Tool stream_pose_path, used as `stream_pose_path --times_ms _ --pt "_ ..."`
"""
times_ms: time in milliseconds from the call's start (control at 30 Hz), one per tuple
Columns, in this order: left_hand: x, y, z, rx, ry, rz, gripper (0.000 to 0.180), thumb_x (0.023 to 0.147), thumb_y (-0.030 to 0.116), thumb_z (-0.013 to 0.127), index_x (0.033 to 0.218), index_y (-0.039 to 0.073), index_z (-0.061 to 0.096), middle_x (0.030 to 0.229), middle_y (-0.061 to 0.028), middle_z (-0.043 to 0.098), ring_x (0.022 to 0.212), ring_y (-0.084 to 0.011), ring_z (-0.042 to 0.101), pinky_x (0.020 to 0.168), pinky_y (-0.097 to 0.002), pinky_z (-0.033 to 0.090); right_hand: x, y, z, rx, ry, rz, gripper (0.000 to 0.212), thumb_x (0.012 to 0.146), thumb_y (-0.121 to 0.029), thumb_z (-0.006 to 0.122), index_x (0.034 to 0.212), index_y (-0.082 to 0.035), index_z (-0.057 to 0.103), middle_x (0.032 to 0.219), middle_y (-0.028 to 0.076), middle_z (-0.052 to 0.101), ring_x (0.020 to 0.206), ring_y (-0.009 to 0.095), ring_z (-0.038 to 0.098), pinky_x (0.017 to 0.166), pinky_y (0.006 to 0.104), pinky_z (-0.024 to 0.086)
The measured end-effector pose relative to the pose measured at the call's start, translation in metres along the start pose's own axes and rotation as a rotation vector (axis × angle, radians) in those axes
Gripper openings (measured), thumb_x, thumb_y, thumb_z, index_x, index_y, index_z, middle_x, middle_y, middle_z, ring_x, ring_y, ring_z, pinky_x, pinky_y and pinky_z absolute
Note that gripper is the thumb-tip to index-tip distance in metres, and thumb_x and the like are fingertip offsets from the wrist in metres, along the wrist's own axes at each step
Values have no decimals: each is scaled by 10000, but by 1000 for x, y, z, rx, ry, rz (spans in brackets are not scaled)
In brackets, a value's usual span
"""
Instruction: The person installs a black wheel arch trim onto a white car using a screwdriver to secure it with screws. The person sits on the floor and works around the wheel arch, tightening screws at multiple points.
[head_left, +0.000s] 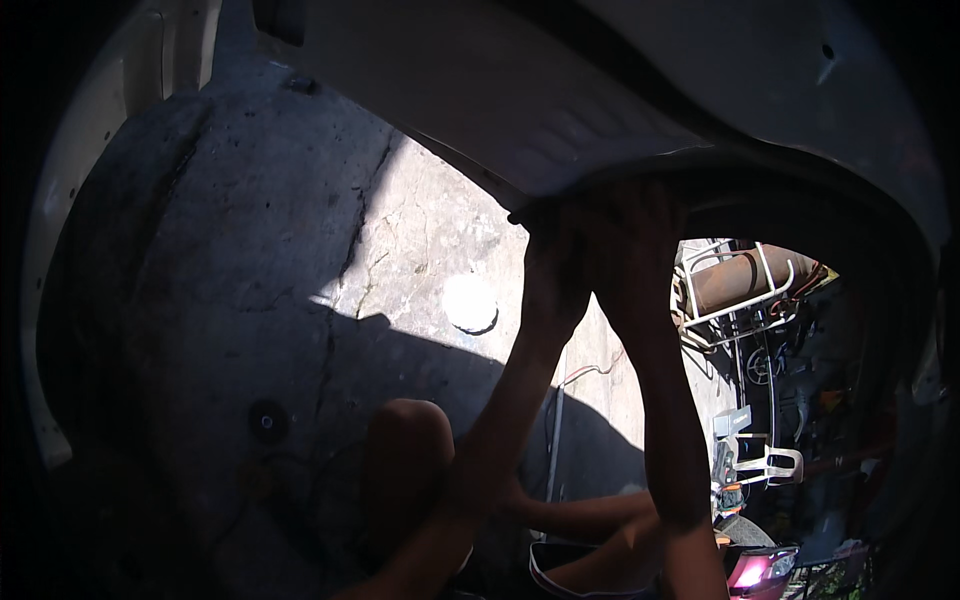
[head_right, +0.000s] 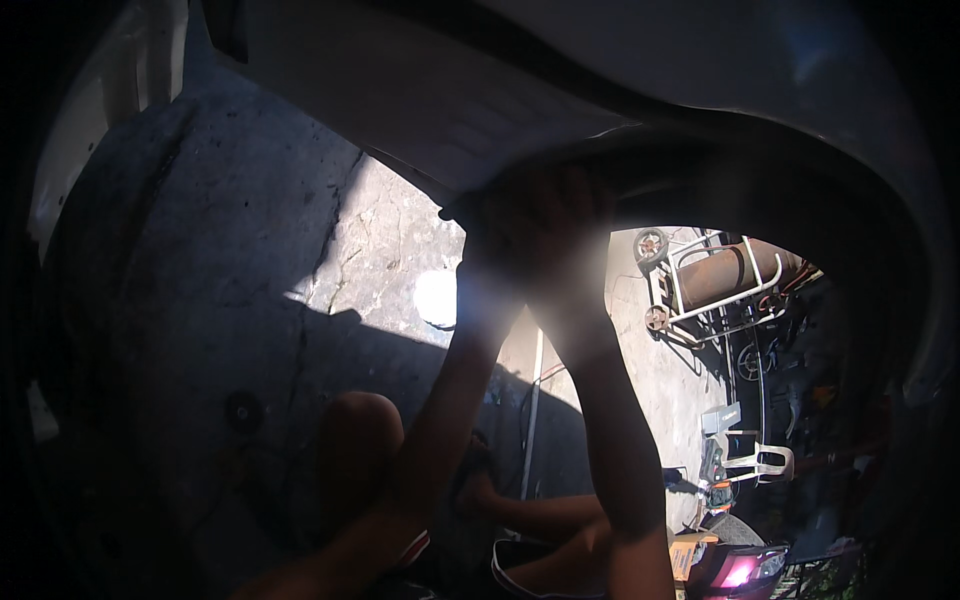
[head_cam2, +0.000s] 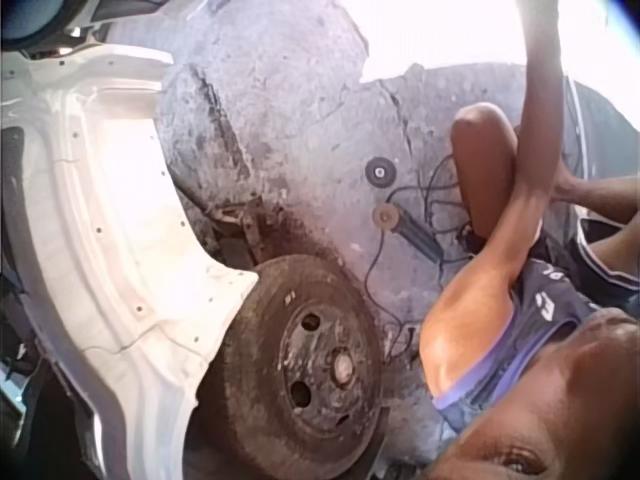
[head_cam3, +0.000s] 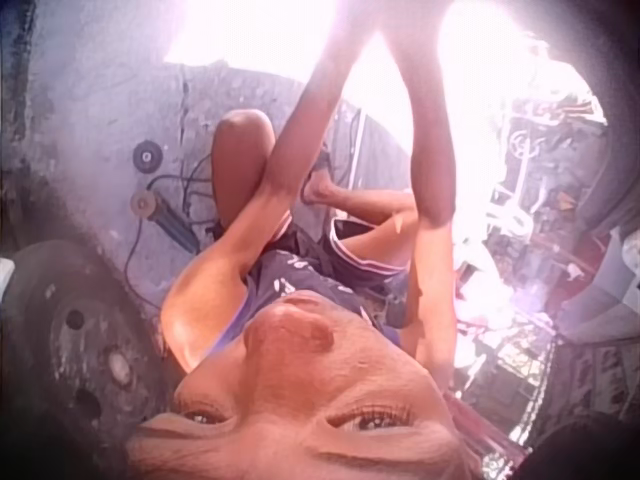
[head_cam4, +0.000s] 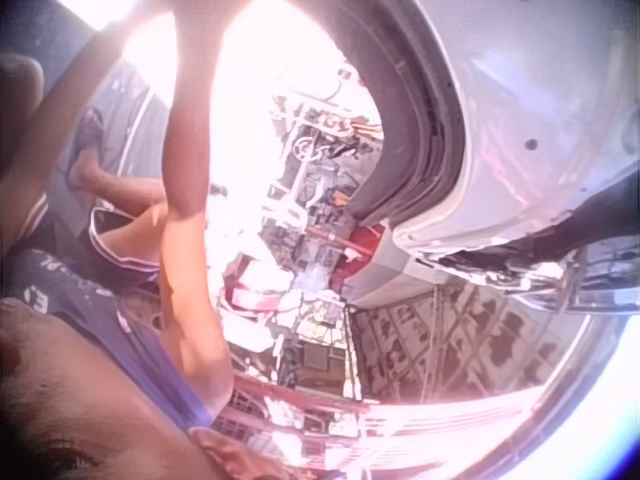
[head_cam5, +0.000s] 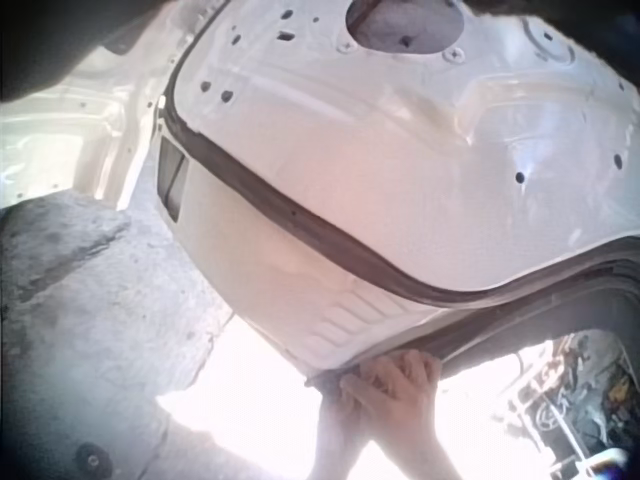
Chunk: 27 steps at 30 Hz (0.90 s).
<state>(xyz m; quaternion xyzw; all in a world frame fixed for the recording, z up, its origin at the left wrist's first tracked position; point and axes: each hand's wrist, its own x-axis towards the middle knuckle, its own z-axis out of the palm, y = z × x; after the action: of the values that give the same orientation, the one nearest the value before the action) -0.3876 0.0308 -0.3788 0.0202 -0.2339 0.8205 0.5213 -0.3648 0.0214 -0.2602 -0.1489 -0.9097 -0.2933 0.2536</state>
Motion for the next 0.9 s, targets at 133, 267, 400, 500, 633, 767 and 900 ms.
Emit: stream_pose_path --times_ms 133,267,400,500,633,767,900 --pt "2 3 -2 -18 -28 -12 411 1009 159 561 1402 110 452 1320 -31 546 1216 -167 555 999 -323 496 1 1 4 -34 10 -17 146 766 -152 690 907 -132 722 1167 84 629 1150 312 526 1012 495 346" --pt "2 5 -2 -35 -37 -23 443 998 160 578 1415 105 437 1330 -35 539 1232 -172 544 1015 -328 485 2 -5 2 -20 -7 9 150 767 -158 692 913 -136 719 1148 72 632 1146 303 527 999 489 350" --pt "3 9 -2 -23 -51 -21 476 988 161 594 1428 101 422 1341 -39 532 1249 -177 532 1030 -333 473 3 -9 9 -23 47 42 191 757 -176 703 947 -149 704 1100 57 632 1126 292 533 984 476 357" --pt "0 2 -2 1 -22 -42 510 977 166 612 1440 96 408 1348 -43 526 1257 -183 527 1040 -336 467 -4 -6 11 -70 97 65 240 745 -187 714 982 -156 691 1059 51 631 1098 290 546 971 466 365" --pt "2 1 -5 331 -19 6 567 973 174 618 1476 99 366 1362 -48 512 1256 -191 527 1038 -339 470 -5 -2 12 -16 114 39 280 740 -188 718 1016 -153 685 1075 55 631 1079 296 557 969 464 371" --pt "1 2 -29 1181 6 120 577 987 205 595 1497 117 342 1391 -56 492 1276 -196 512 1042 -346 470 -2 -1 10 16 110 18 273 748 -186 718 1017 -142 694 1093 59 636 1090 297 557 977 462 376" --pt "0 -3 -41 1206 -5 112 572 995 221 577 1504 127 333 1419 -68 470 1299 -204 493 1053 -352 465 -2 -1 7 -61 12 9 261 770 -183 720 1027 -136 704 1110 60 641 1112 299 555 991 475 374"
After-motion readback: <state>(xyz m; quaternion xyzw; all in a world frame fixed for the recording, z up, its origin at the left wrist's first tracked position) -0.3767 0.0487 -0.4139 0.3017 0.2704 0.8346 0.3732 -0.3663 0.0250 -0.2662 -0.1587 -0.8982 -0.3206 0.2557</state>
